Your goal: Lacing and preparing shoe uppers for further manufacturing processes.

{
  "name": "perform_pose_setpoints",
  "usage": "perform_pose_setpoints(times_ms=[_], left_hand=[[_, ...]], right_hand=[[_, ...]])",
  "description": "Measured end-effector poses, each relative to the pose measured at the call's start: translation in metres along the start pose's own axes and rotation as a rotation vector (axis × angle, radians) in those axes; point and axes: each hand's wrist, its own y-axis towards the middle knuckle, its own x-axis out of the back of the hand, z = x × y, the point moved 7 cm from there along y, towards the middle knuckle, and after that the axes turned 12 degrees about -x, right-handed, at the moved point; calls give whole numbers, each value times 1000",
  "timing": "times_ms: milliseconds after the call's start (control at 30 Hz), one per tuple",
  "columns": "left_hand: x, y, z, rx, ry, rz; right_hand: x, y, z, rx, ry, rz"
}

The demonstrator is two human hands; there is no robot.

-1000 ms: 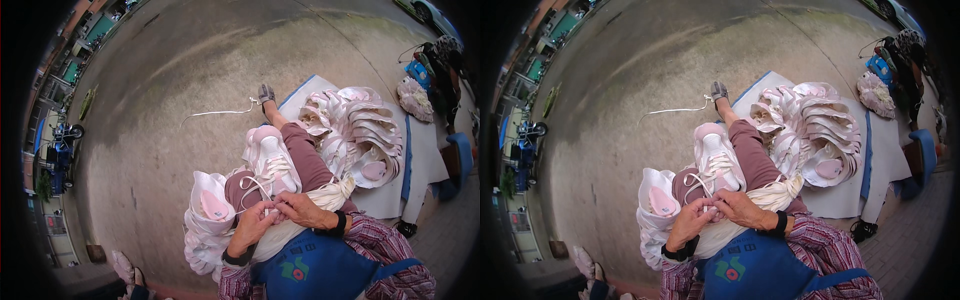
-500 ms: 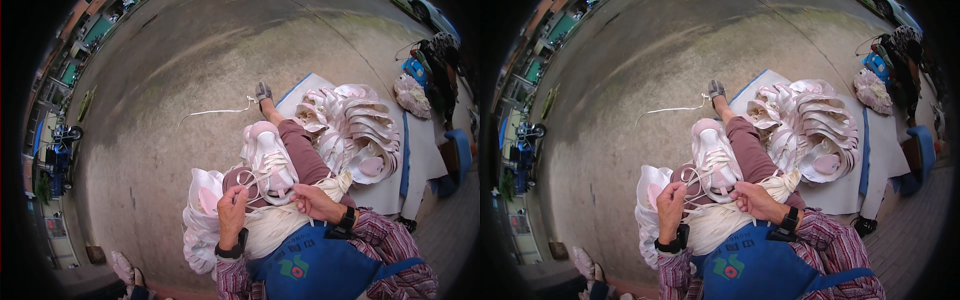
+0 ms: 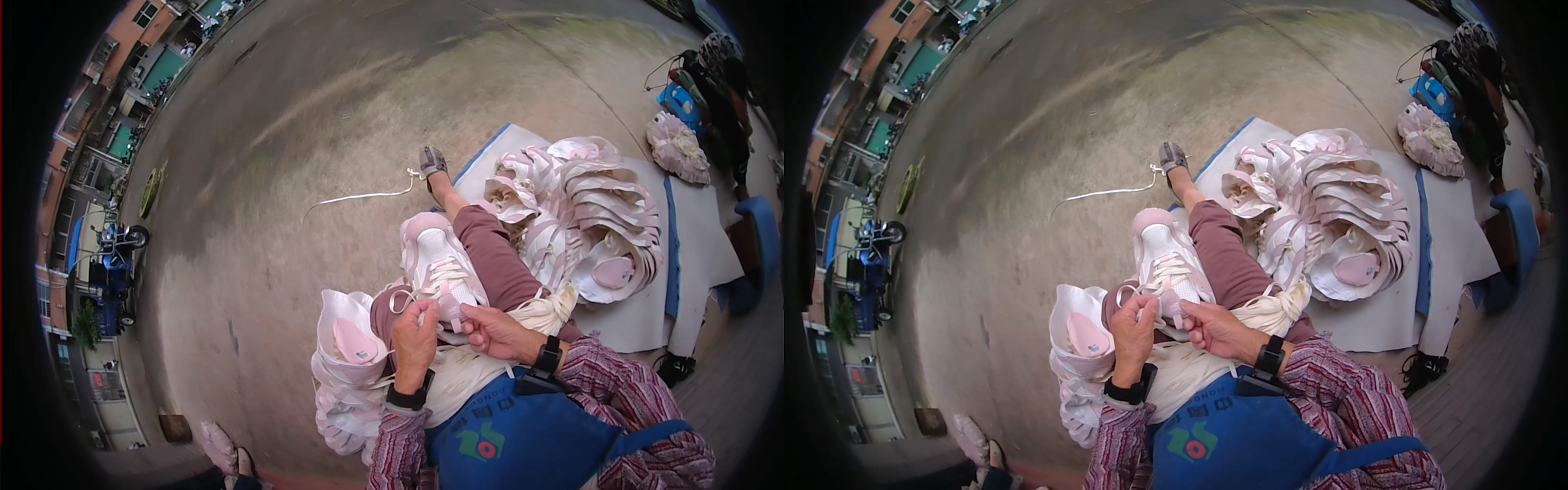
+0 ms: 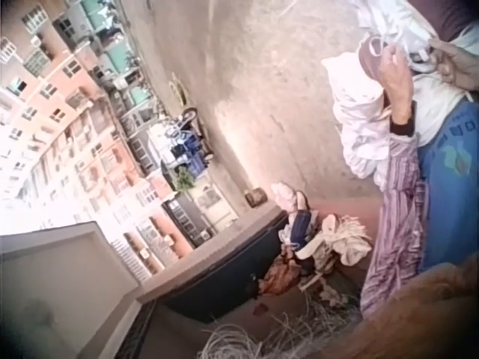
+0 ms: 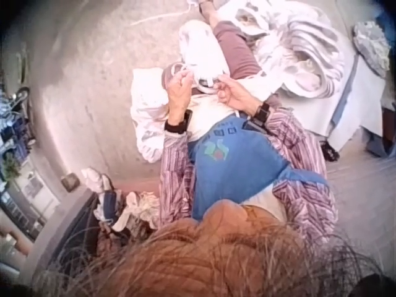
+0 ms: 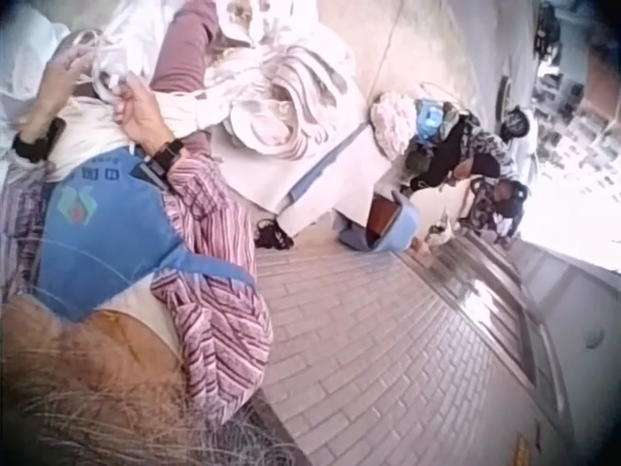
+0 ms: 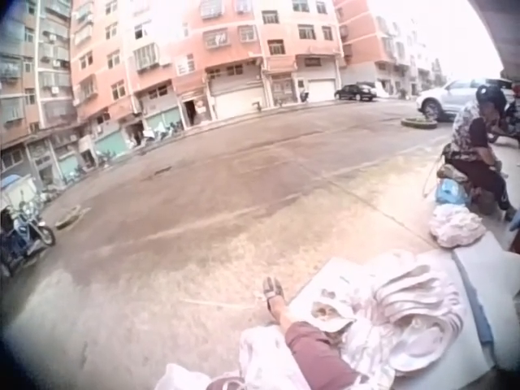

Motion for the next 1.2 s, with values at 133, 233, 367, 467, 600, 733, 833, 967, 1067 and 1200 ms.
perform_pose_setpoints(times_ms=[133, 233, 367, 467, 600, 733, 833, 967, 1067, 1200], left_hand=[[-7, 5, -5, -58, 180, -4], [-14, 0, -15, 3, 255, 69], [-14, -4, -14, -94, 250, -5], [-14, -1, -16, -100, 291, -10], [-17, 1, -23, -126, 368, 54], [-20, 2, -36, -181, 524, 106], [-21, 5, -38, -254, 527, 133], [-27, 7, -40, -361, 538, 205], [-33, 11, -45, -373, 692, 302], [-36, 17, -40, -404, 672, 395]], right_hand=[[10, 1, 3, -40, 17, -2], [25, -11, 3, -71, 13, 21], [28, -10, 1, -100, 41, 75], [27, -9, 1, -97, 17, 75], [27, -8, 2, -86, 8, 66], [30, -6, -1, -83, -17, 55], [30, -6, -3, -94, -22, 73], [32, -3, -5, -86, -19, 69], [35, -3, -5, -88, -27, 51], [33, -4, -3, -84, -24, 63]])
